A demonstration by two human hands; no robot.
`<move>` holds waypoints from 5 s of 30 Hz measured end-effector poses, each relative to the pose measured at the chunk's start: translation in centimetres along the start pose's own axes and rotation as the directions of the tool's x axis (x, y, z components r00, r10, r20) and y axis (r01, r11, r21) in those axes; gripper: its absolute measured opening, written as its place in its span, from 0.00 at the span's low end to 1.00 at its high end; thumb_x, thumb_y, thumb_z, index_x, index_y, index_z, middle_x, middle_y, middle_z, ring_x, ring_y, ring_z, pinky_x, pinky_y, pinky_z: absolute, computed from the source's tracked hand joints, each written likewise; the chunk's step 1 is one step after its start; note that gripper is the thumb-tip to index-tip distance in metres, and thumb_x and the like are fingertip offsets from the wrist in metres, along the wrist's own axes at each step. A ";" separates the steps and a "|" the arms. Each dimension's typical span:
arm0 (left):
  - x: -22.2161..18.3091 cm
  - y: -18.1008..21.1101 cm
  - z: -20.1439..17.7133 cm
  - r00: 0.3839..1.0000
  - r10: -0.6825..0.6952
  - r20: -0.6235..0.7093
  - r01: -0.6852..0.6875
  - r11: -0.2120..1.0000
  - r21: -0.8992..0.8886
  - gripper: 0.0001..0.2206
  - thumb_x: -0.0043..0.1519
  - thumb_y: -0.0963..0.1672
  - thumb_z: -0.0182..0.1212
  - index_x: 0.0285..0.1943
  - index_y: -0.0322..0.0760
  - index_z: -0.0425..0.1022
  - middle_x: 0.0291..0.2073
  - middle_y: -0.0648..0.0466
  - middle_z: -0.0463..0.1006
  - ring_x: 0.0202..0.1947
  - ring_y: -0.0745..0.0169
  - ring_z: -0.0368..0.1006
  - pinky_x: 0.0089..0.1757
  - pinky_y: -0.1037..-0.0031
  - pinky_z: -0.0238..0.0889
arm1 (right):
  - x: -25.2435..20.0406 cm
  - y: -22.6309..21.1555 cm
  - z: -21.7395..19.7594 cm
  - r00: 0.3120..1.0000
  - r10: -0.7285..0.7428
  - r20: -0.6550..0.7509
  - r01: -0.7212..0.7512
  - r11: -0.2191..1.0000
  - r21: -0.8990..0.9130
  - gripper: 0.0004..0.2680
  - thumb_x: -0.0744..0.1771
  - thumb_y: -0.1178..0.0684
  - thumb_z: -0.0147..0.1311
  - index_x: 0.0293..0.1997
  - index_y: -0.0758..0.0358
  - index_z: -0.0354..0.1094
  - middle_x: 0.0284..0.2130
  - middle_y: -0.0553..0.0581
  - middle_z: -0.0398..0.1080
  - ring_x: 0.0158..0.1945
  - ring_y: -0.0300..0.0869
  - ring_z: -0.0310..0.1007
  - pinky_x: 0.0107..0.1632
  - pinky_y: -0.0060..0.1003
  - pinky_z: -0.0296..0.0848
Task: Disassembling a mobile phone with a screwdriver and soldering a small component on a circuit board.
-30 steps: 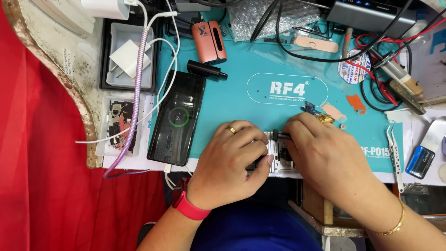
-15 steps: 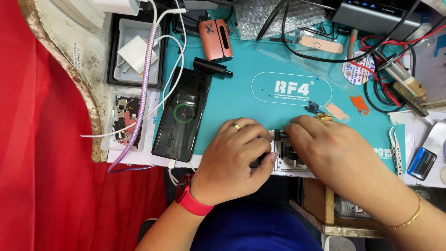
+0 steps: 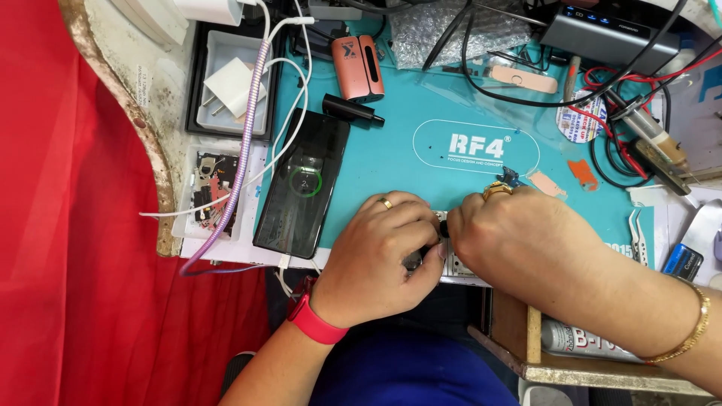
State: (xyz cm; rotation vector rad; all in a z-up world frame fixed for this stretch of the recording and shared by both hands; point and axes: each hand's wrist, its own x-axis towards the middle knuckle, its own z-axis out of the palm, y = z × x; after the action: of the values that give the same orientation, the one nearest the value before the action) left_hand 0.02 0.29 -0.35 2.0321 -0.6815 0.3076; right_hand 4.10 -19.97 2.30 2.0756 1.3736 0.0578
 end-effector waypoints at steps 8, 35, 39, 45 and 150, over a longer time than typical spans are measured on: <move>0.0 -0.1 -0.1 1.000 0.004 0.000 -0.004 1.000 0.007 0.05 0.57 0.39 0.57 0.27 0.34 0.69 0.29 0.53 0.73 0.42 0.47 0.73 0.40 0.61 0.60 | 0.0 -1.8 0.8 0.983 0.174 -0.053 -0.173 0.985 0.015 0.08 0.61 0.63 0.51 0.25 0.49 0.61 0.18 0.49 0.64 0.18 0.38 0.66 0.17 0.33 0.58; 0.0 -0.1 0.1 0.999 -0.024 0.021 0.024 0.999 0.025 0.06 0.60 0.41 0.58 0.30 0.35 0.72 0.32 0.55 0.75 0.43 0.51 0.72 0.42 0.62 0.60 | -1.8 3.4 2.4 0.971 0.237 0.005 -0.148 0.592 0.792 0.05 0.67 0.50 0.55 0.43 0.57 0.70 0.34 0.51 0.72 0.35 0.50 0.75 0.35 0.47 0.72; 0.0 0.0 0.1 1.000 -0.025 0.017 0.024 0.999 0.031 0.05 0.59 0.41 0.58 0.30 0.35 0.72 0.32 0.54 0.75 0.42 0.50 0.72 0.42 0.62 0.60 | -1.5 3.0 2.6 0.962 0.264 0.070 -0.226 0.622 0.749 0.05 0.69 0.51 0.51 0.36 0.58 0.65 0.30 0.52 0.70 0.33 0.53 0.73 0.35 0.50 0.72; 0.0 0.0 0.1 0.999 -0.024 0.023 0.024 0.999 0.031 0.06 0.59 0.41 0.58 0.29 0.35 0.71 0.32 0.55 0.75 0.42 0.50 0.72 0.41 0.62 0.60 | -1.4 2.9 3.2 0.954 0.295 0.056 -0.249 0.672 0.698 0.06 0.69 0.52 0.51 0.34 0.59 0.62 0.28 0.54 0.70 0.31 0.56 0.72 0.33 0.51 0.70; 0.4 0.4 -0.3 0.986 0.021 0.167 -0.035 0.996 0.079 0.14 0.70 0.48 0.48 0.45 0.35 0.76 0.49 0.50 0.79 0.54 0.42 0.71 0.50 0.54 0.61 | -13.6 -5.2 6.3 0.120 0.969 0.214 -0.724 -0.062 0.687 0.07 0.78 0.55 0.46 0.61 0.68 0.62 0.37 0.55 0.75 0.43 0.58 0.75 0.50 0.55 0.67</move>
State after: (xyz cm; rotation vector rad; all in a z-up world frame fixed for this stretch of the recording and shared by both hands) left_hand 0.15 0.19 0.27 2.1445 -0.8127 0.1856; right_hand -3.98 -33.12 -1.35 3.4098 -0.3365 0.6201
